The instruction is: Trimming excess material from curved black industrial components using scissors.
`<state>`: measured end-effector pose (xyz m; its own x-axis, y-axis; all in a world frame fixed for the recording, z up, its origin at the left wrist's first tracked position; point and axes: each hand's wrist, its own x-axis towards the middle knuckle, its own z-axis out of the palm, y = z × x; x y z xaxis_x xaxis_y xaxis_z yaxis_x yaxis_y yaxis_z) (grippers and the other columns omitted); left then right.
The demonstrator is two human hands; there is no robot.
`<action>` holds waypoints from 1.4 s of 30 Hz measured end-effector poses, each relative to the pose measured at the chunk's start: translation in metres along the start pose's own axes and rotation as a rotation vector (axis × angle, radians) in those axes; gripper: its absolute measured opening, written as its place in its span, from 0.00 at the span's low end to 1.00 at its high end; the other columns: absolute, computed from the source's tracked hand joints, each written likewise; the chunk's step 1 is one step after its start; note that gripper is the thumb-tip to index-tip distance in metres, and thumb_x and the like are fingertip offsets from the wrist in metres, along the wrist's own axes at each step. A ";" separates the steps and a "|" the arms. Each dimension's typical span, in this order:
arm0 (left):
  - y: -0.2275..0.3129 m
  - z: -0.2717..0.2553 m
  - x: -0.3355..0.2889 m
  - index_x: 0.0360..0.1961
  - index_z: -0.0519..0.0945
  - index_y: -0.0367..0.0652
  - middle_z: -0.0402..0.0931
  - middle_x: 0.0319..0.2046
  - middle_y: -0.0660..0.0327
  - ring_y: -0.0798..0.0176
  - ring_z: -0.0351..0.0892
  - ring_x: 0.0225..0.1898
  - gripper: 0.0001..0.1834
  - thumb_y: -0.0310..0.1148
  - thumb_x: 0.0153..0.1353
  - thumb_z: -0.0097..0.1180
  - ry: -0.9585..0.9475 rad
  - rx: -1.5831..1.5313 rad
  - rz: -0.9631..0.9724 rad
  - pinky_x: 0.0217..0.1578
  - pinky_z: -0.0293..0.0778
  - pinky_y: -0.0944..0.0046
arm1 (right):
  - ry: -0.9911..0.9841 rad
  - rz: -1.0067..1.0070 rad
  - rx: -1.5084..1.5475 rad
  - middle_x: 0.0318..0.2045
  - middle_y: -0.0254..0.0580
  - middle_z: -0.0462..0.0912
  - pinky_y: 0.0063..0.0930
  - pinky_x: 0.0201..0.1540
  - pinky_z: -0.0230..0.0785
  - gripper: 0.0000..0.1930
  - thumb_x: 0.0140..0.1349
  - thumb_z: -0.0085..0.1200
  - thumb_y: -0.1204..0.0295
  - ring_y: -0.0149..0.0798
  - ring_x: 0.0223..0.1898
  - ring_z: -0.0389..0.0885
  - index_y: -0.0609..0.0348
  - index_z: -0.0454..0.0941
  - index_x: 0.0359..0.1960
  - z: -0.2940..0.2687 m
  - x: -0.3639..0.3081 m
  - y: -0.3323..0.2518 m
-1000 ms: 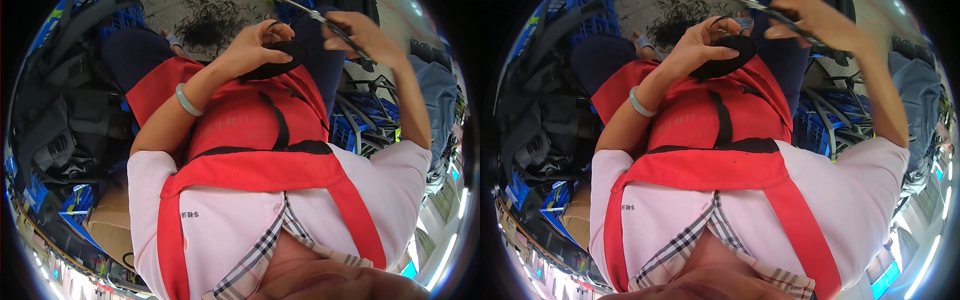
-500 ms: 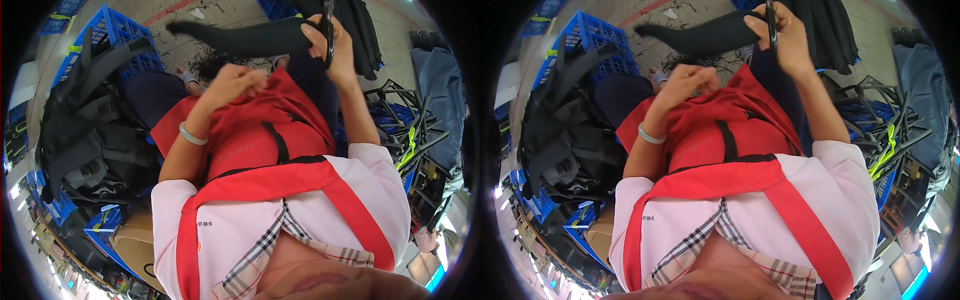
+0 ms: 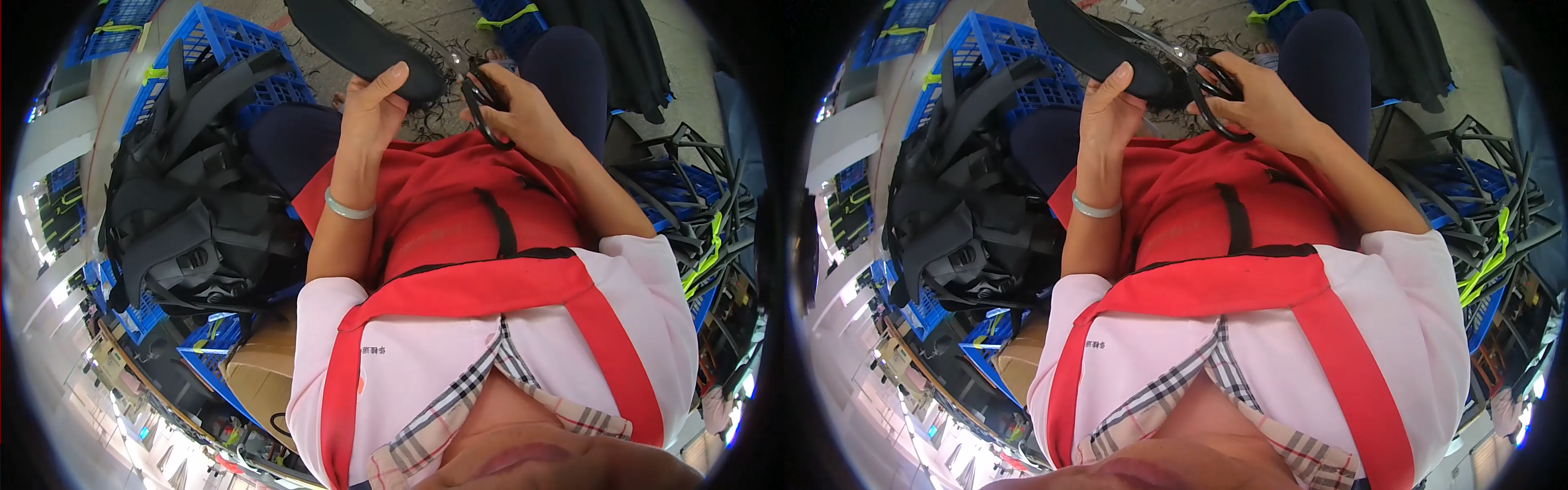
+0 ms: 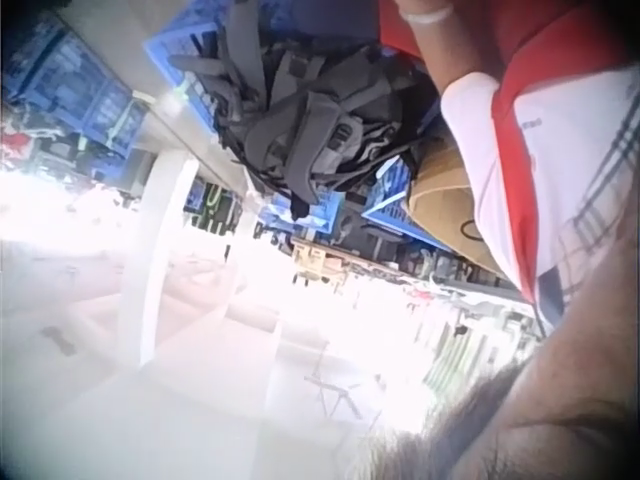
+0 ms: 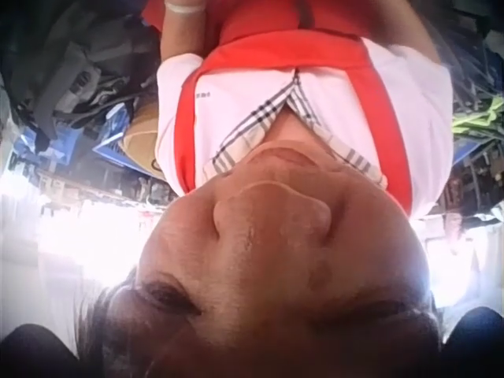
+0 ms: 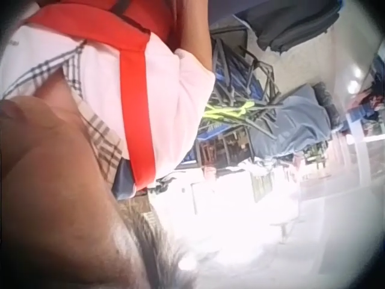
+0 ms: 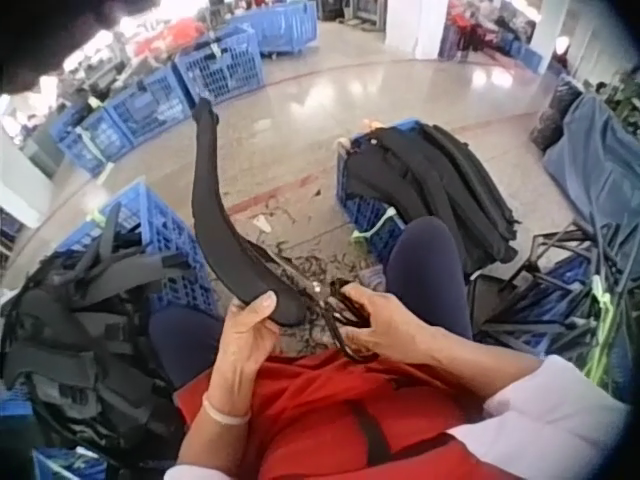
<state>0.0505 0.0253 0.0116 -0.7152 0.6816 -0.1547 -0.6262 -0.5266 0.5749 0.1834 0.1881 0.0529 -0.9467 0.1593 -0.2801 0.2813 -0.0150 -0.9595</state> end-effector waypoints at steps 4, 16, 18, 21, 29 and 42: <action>0.006 -0.009 0.000 0.41 0.78 0.41 0.79 0.39 0.62 0.63 0.78 0.44 0.12 0.18 0.55 0.56 -0.063 0.021 -0.009 0.50 0.74 0.60 | -0.054 -0.162 -0.438 0.27 0.43 0.75 0.28 0.29 0.64 0.29 0.51 0.64 0.57 0.34 0.27 0.73 0.63 0.66 0.46 -0.010 -0.015 0.013; -0.003 -0.007 -0.002 0.39 0.79 0.39 0.80 0.37 0.61 0.66 0.80 0.39 0.11 0.17 0.53 0.58 -0.063 0.108 -0.009 0.43 0.75 0.66 | -0.029 -0.203 -0.547 0.21 0.48 0.71 0.36 0.27 0.62 0.34 0.46 0.64 0.47 0.44 0.22 0.72 0.63 0.65 0.43 -0.009 -0.010 0.026; -0.003 -0.011 -0.002 0.44 0.78 0.41 0.78 0.42 0.60 0.63 0.78 0.45 0.15 0.17 0.54 0.57 -0.101 0.104 -0.021 0.52 0.72 0.61 | -0.038 -0.175 -0.559 0.19 0.48 0.70 0.36 0.26 0.62 0.33 0.47 0.64 0.48 0.45 0.21 0.71 0.63 0.65 0.42 -0.007 -0.008 0.025; -0.003 -0.016 -0.003 0.44 0.77 0.41 0.78 0.42 0.61 0.63 0.78 0.45 0.15 0.17 0.54 0.57 -0.098 0.105 -0.011 0.51 0.73 0.61 | -0.082 -0.066 -0.501 0.17 0.47 0.69 0.35 0.24 0.61 0.30 0.50 0.63 0.50 0.45 0.19 0.70 0.64 0.66 0.40 -0.007 -0.007 0.017; -0.004 -0.010 -0.003 0.40 0.78 0.40 0.79 0.38 0.61 0.65 0.79 0.41 0.12 0.17 0.54 0.58 -0.087 0.150 0.003 0.47 0.75 0.63 | 0.014 -0.161 -0.551 0.16 0.48 0.69 0.34 0.22 0.60 0.25 0.54 0.61 0.53 0.41 0.17 0.65 0.64 0.68 0.36 -0.003 -0.001 0.027; 0.002 -0.009 -0.001 0.36 0.79 0.40 0.79 0.34 0.61 0.64 0.80 0.36 0.10 0.19 0.53 0.60 -0.008 0.086 0.018 0.41 0.77 0.64 | -0.003 -0.163 -0.592 0.26 0.51 0.72 0.36 0.34 0.65 0.30 0.49 0.66 0.57 0.51 0.29 0.72 0.61 0.63 0.45 0.005 0.005 0.027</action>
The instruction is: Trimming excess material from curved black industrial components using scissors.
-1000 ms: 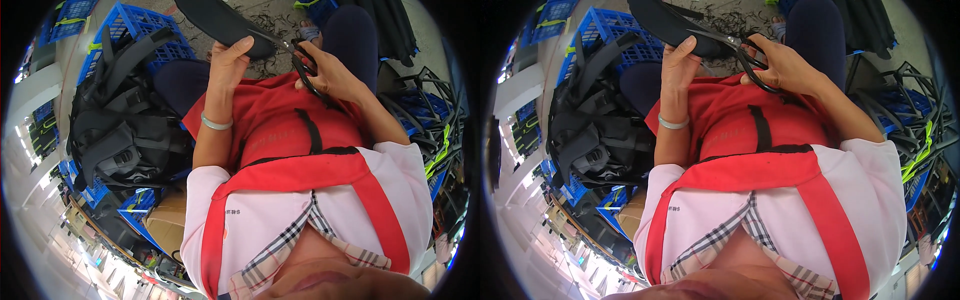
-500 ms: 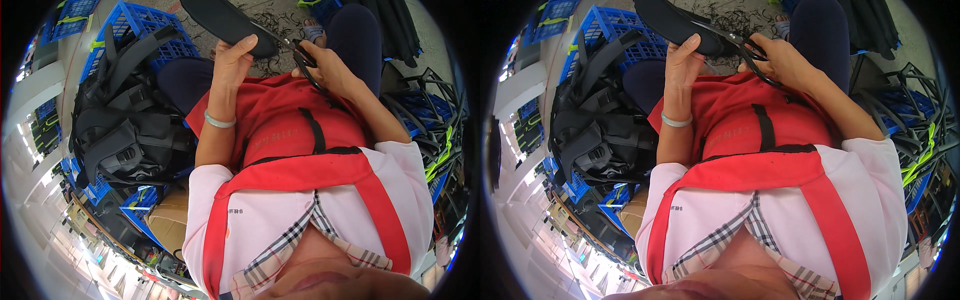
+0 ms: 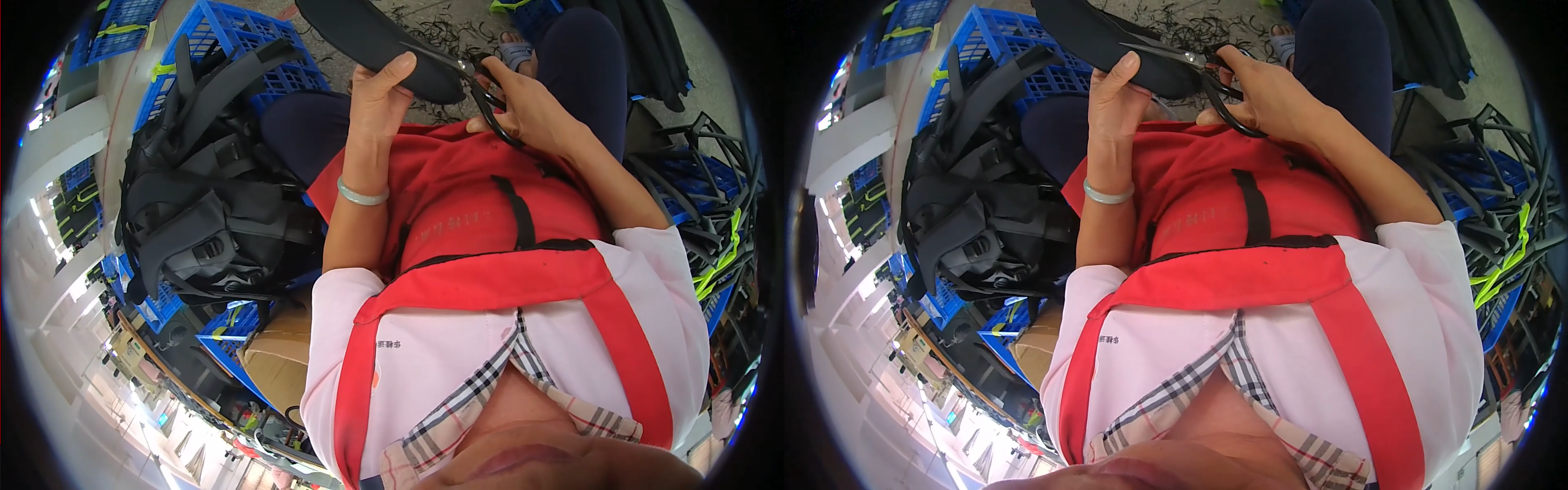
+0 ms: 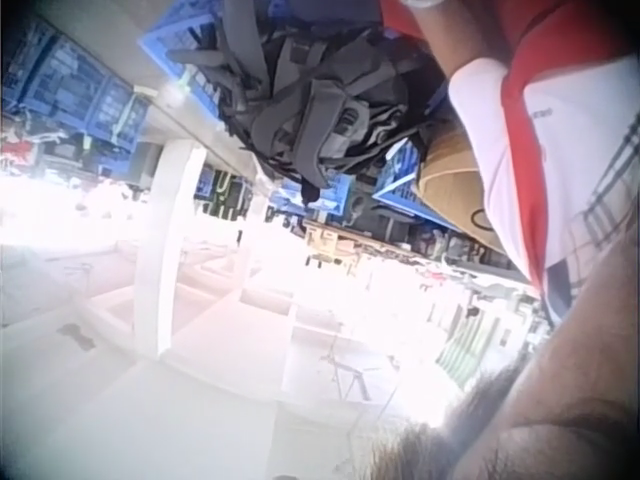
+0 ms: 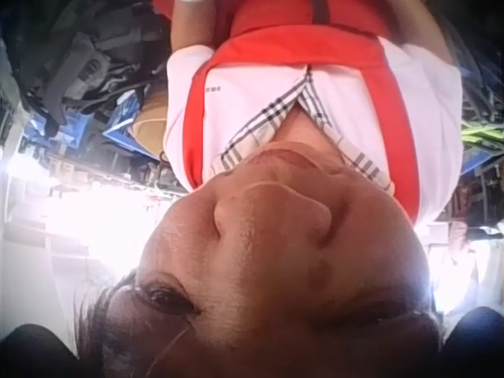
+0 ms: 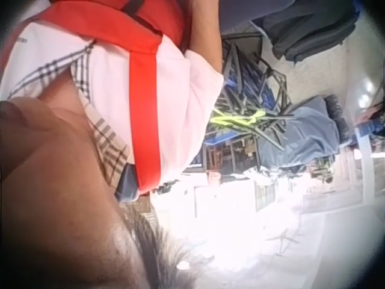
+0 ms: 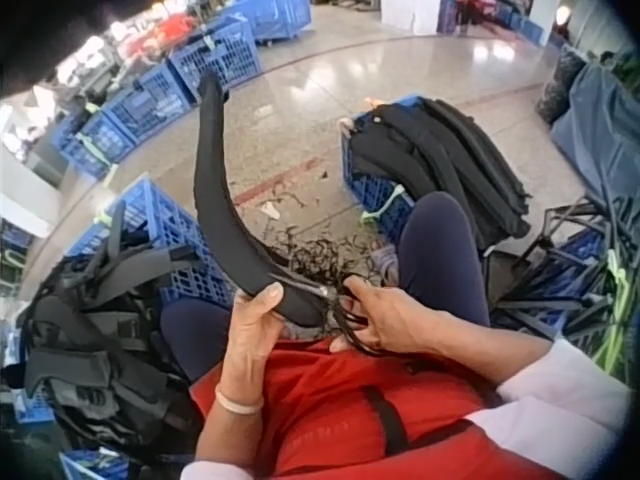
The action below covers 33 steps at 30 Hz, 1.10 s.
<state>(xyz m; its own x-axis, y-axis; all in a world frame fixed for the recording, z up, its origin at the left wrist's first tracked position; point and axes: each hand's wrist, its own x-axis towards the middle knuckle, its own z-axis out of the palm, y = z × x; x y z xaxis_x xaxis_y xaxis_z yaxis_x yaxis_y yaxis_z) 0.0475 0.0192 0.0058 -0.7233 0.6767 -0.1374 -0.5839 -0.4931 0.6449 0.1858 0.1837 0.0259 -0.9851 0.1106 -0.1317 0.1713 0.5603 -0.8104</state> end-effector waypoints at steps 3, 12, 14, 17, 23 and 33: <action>-0.002 0.002 0.000 0.36 0.79 0.40 0.79 0.34 0.62 0.65 0.80 0.36 0.09 0.19 0.52 0.60 -0.011 0.032 0.023 0.41 0.76 0.64 | -0.013 0.000 0.025 0.27 0.52 0.72 0.37 0.34 0.65 0.30 0.49 0.66 0.57 0.51 0.30 0.72 0.61 0.63 0.44 0.004 0.004 0.002; -0.002 0.001 -0.002 0.38 0.78 0.40 0.79 0.35 0.62 0.64 0.79 0.38 0.10 0.20 0.53 0.60 -0.021 0.036 0.015 0.43 0.76 0.63 | -0.129 0.188 0.077 0.20 0.52 0.73 0.40 0.29 0.64 0.34 0.46 0.64 0.48 0.52 0.26 0.76 0.65 0.67 0.43 -0.003 0.006 -0.009; 0.004 0.004 -0.002 0.38 0.78 0.40 0.79 0.35 0.61 0.64 0.79 0.38 0.10 0.20 0.53 0.60 -0.005 -0.019 -0.023 0.44 0.76 0.63 | -0.114 0.182 0.096 0.20 0.52 0.73 0.39 0.28 0.64 0.34 0.46 0.65 0.48 0.52 0.26 0.76 0.65 0.67 0.42 -0.002 0.004 -0.003; 0.010 -0.006 0.003 0.38 0.78 0.40 0.79 0.36 0.61 0.63 0.80 0.38 0.11 0.20 0.53 0.60 0.025 -0.032 -0.040 0.45 0.76 0.61 | 0.004 -0.060 -0.015 0.20 0.48 0.70 0.34 0.26 0.60 0.28 0.49 0.66 0.60 0.44 0.22 0.68 0.61 0.63 0.44 0.001 0.002 0.007; 0.004 -0.019 0.002 0.38 0.78 0.41 0.79 0.35 0.62 0.64 0.80 0.37 0.12 0.18 0.52 0.60 -0.026 0.002 0.001 0.43 0.76 0.63 | -0.039 -0.189 -0.075 0.25 0.51 0.74 0.40 0.32 0.66 0.34 0.48 0.62 0.47 0.56 0.29 0.76 0.62 0.62 0.41 0.002 0.004 0.006; 0.000 -0.019 0.005 0.44 0.76 0.42 0.77 0.42 0.61 0.61 0.77 0.46 0.16 0.21 0.53 0.60 -0.038 0.003 -0.017 0.50 0.73 0.58 | -0.061 -0.039 0.026 0.19 0.47 0.68 0.33 0.23 0.59 0.24 0.54 0.62 0.60 0.40 0.19 0.64 0.61 0.63 0.41 0.006 0.006 0.004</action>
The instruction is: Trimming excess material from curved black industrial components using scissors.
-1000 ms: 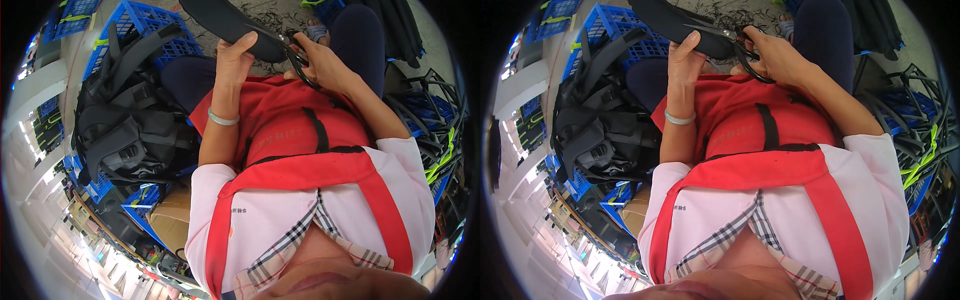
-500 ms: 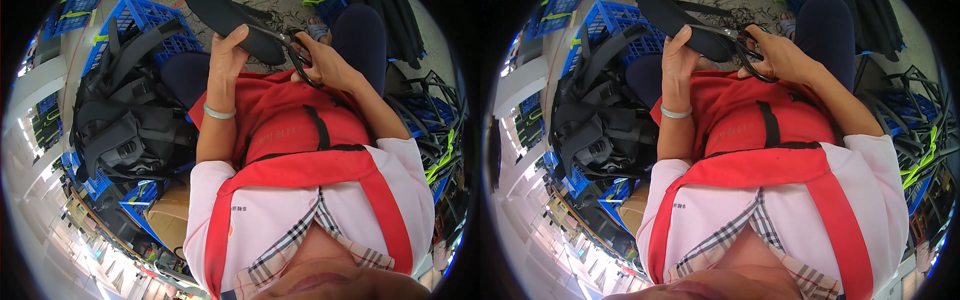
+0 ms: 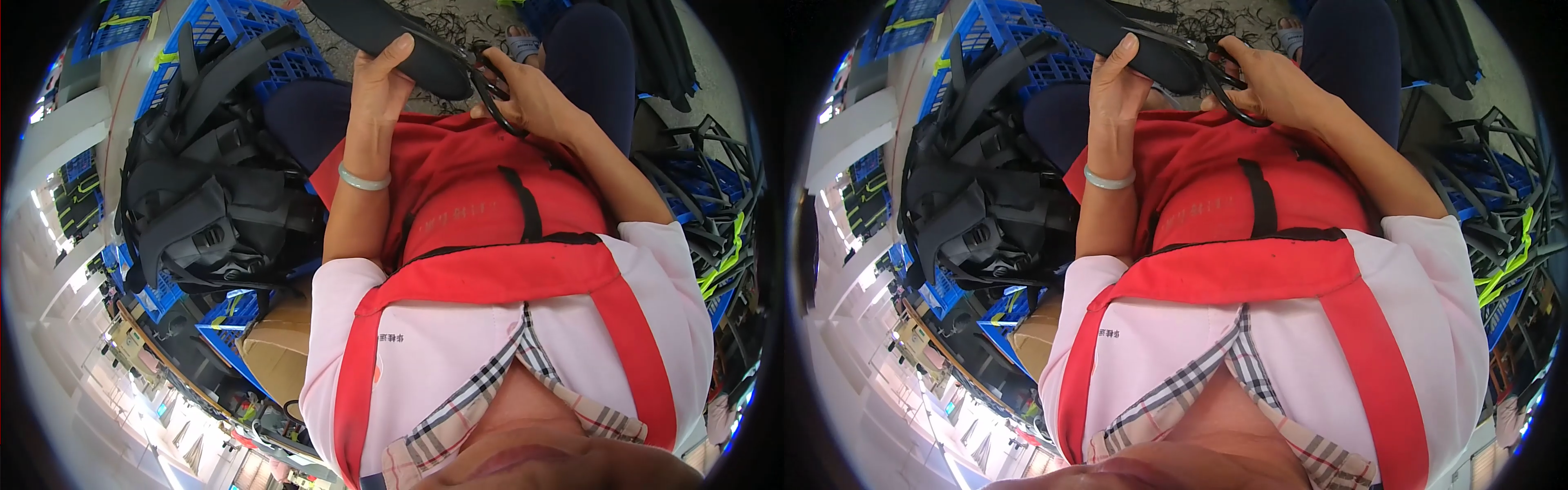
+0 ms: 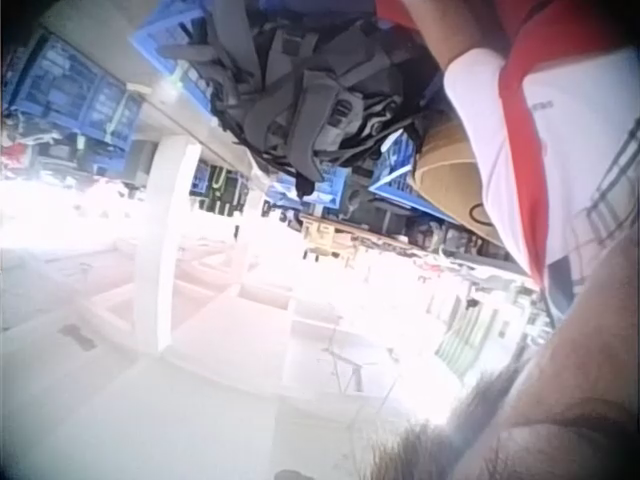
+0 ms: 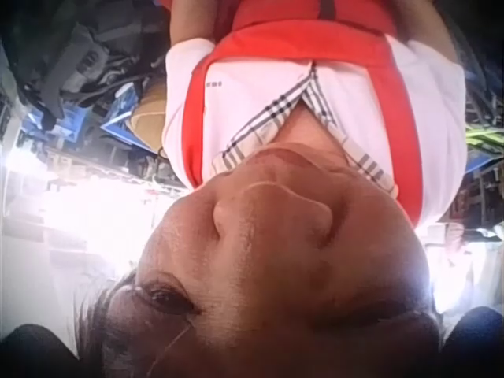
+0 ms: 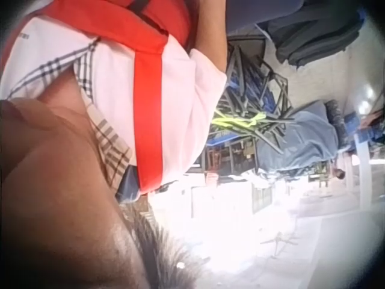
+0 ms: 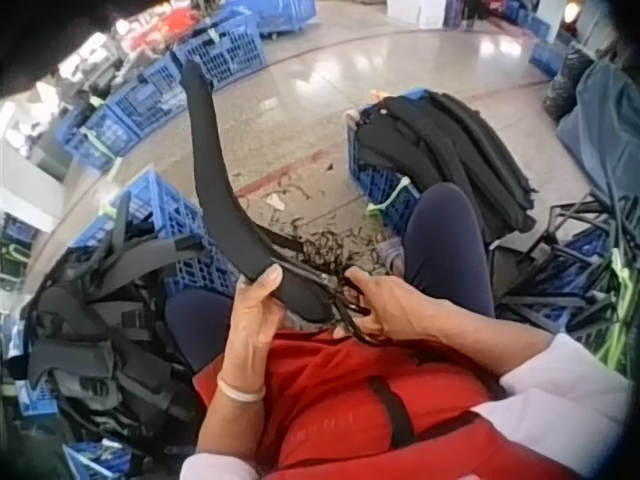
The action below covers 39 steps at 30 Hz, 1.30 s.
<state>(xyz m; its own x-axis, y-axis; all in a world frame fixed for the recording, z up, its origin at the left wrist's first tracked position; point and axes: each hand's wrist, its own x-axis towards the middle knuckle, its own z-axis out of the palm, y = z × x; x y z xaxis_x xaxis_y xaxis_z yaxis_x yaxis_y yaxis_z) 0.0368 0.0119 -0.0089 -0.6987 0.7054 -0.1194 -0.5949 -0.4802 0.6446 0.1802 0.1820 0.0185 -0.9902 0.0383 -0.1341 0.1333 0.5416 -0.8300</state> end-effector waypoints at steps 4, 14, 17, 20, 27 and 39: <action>-0.001 0.001 -0.001 0.45 0.75 0.43 0.77 0.42 0.61 0.61 0.77 0.46 0.17 0.21 0.54 0.60 0.034 0.011 -0.008 0.50 0.73 0.58 | -0.062 0.133 0.080 0.16 0.44 0.67 0.31 0.22 0.57 0.23 0.54 0.61 0.61 0.38 0.19 0.64 0.61 0.63 0.41 -0.001 0.000 0.002; -0.002 0.000 -0.004 0.46 0.75 0.41 0.77 0.43 0.60 0.61 0.77 0.46 0.17 0.21 0.54 0.59 -0.017 0.002 -0.010 0.50 0.74 0.58 | 0.006 -0.105 -0.008 0.31 0.60 0.75 0.42 0.36 0.65 0.37 0.45 0.65 0.48 0.58 0.34 0.75 0.63 0.62 0.44 -0.004 -0.006 0.008; -0.002 -0.002 -0.005 0.46 0.75 0.41 0.77 0.43 0.60 0.61 0.77 0.46 0.17 0.20 0.54 0.59 -0.025 -0.008 -0.011 0.50 0.73 0.59 | -0.111 0.009 -0.058 0.27 0.58 0.75 0.43 0.34 0.64 0.34 0.48 0.63 0.49 0.57 0.32 0.75 0.63 0.61 0.43 -0.006 0.000 -0.002; -0.003 0.002 -0.001 0.46 0.75 0.42 0.77 0.43 0.61 0.61 0.77 0.46 0.17 0.20 0.54 0.59 -0.001 0.028 0.006 0.51 0.73 0.59 | -0.009 -0.055 -0.067 0.19 0.49 0.69 0.35 0.27 0.60 0.26 0.54 0.62 0.58 0.46 0.21 0.69 0.62 0.61 0.41 0.002 0.001 0.010; 0.008 0.012 -0.004 0.43 0.76 0.41 0.78 0.39 0.59 0.61 0.78 0.42 0.15 0.22 0.53 0.61 -0.058 -0.056 -0.065 0.46 0.76 0.59 | 0.048 -0.024 -0.031 0.14 0.50 0.71 0.39 0.21 0.59 0.23 0.55 0.60 0.55 0.51 0.17 0.72 0.61 0.66 0.36 0.004 -0.001 0.017; 0.001 -0.005 0.003 0.46 0.75 0.40 0.77 0.42 0.59 0.58 0.77 0.46 0.18 0.21 0.52 0.61 0.035 0.015 -0.001 0.52 0.72 0.56 | 0.135 -0.083 -0.129 0.38 0.57 0.76 0.44 0.40 0.66 0.26 0.51 0.58 0.72 0.60 0.39 0.75 0.61 0.59 0.50 0.013 0.010 0.019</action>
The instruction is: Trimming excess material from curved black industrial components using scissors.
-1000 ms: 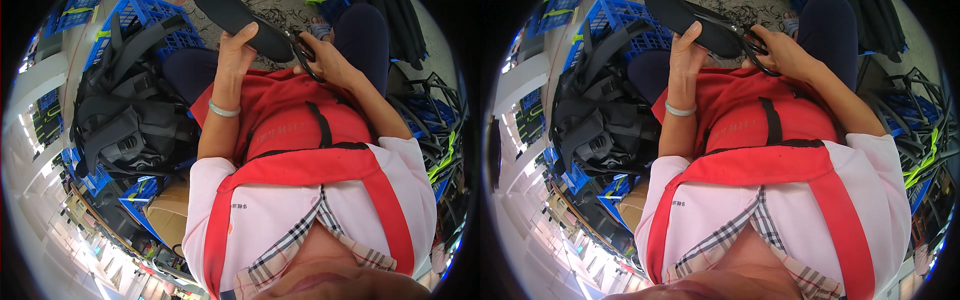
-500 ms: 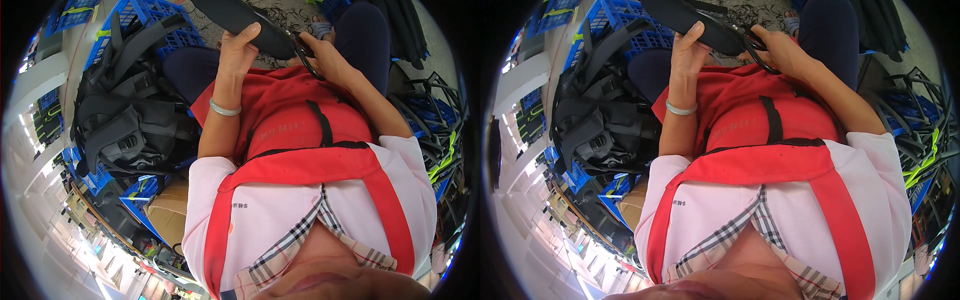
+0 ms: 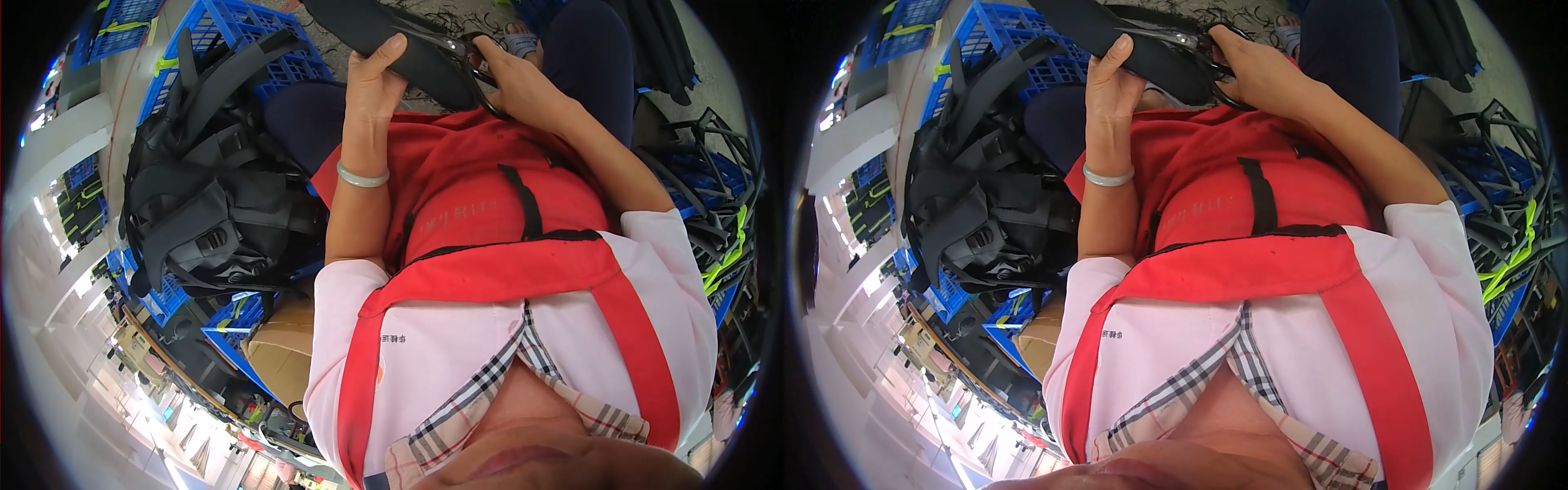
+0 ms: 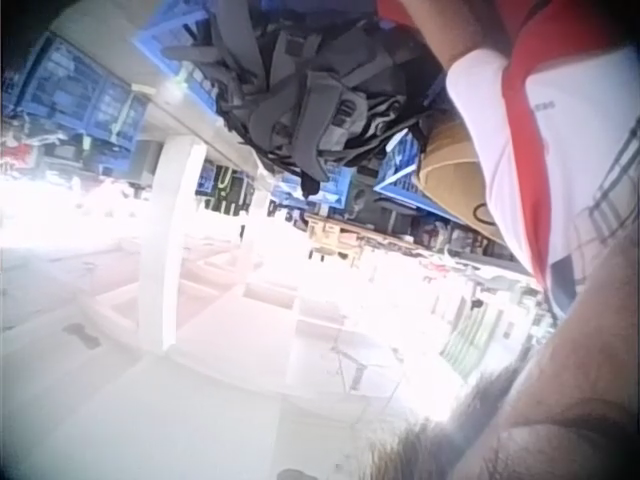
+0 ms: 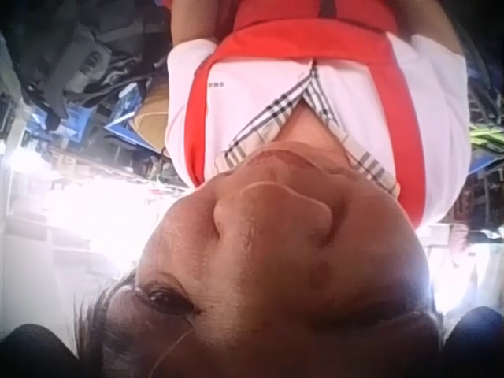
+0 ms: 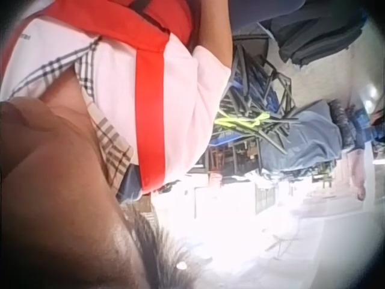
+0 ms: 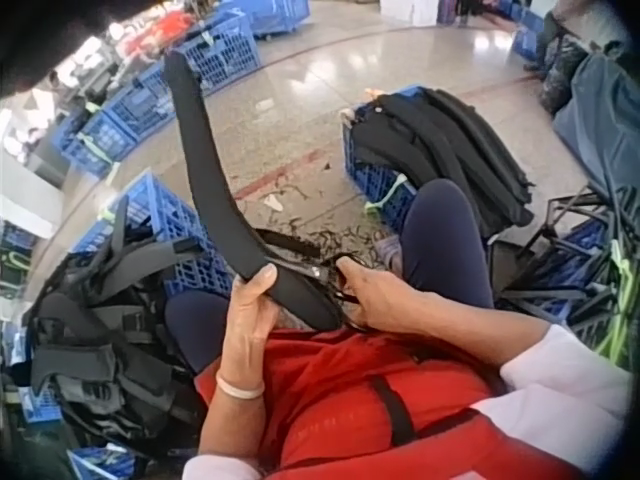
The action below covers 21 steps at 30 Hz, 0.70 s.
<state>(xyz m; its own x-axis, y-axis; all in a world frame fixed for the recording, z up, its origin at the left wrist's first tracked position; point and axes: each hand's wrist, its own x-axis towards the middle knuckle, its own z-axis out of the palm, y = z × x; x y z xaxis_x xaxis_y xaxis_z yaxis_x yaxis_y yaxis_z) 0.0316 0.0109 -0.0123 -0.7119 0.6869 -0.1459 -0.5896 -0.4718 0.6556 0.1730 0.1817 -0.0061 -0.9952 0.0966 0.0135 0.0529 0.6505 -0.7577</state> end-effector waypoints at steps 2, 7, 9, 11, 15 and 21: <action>0.002 0.004 0.000 0.46 0.75 0.40 0.76 0.44 0.59 0.58 0.76 0.47 0.19 0.21 0.51 0.62 -0.010 0.011 0.013 0.52 0.72 0.56 | -0.030 0.005 -0.005 0.40 0.59 0.75 0.42 0.41 0.66 0.30 0.50 0.58 0.75 0.61 0.40 0.74 0.60 0.57 0.54 -0.003 0.005 -0.004; 0.003 0.000 -0.002 0.46 0.75 0.41 0.76 0.44 0.60 0.59 0.76 0.47 0.20 0.21 0.51 0.62 -0.035 0.012 0.030 0.53 0.72 0.56 | -0.052 -0.049 0.024 0.39 0.60 0.75 0.42 0.39 0.66 0.29 0.50 0.58 0.75 0.61 0.40 0.74 0.60 0.58 0.53 -0.002 0.009 -0.004; 0.002 0.000 -0.001 0.47 0.75 0.41 0.76 0.44 0.60 0.59 0.76 0.47 0.20 0.21 0.51 0.62 -0.043 0.012 0.026 0.52 0.72 0.56 | -0.036 -0.052 0.024 0.34 0.57 0.76 0.43 0.37 0.67 0.25 0.51 0.58 0.74 0.60 0.37 0.75 0.61 0.59 0.50 0.005 0.010 -0.001; 0.000 0.000 -0.001 0.47 0.74 0.41 0.76 0.44 0.60 0.59 0.76 0.47 0.20 0.21 0.52 0.61 -0.032 0.001 0.023 0.52 0.72 0.56 | -0.021 -0.056 0.024 0.29 0.54 0.77 0.45 0.35 0.68 0.22 0.52 0.57 0.73 0.59 0.34 0.76 0.62 0.60 0.46 0.007 0.010 0.001; -0.001 0.000 -0.003 0.48 0.74 0.42 0.76 0.44 0.60 0.59 0.76 0.46 0.20 0.21 0.52 0.61 -0.028 -0.009 0.017 0.52 0.72 0.56 | -0.010 -0.026 0.037 0.23 0.55 0.77 0.44 0.33 0.67 0.21 0.54 0.56 0.73 0.59 0.29 0.76 0.62 0.62 0.47 0.007 0.011 0.002; -0.001 -0.001 -0.005 0.48 0.74 0.41 0.76 0.44 0.59 0.59 0.75 0.48 0.19 0.22 0.53 0.60 -0.037 0.002 0.035 0.53 0.71 0.55 | -0.141 0.062 0.139 0.25 0.53 0.73 0.36 0.32 0.65 0.21 0.55 0.56 0.72 0.50 0.25 0.71 0.59 0.62 0.48 -0.011 0.004 -0.006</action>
<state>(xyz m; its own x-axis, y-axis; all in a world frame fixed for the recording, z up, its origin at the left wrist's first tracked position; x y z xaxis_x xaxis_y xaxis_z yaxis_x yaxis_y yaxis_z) 0.0356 0.0074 -0.0132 -0.7174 0.6901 -0.0953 -0.5639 -0.4949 0.6611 0.1698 0.1869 0.0057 -0.9926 0.0209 -0.1200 0.1125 0.5350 -0.8373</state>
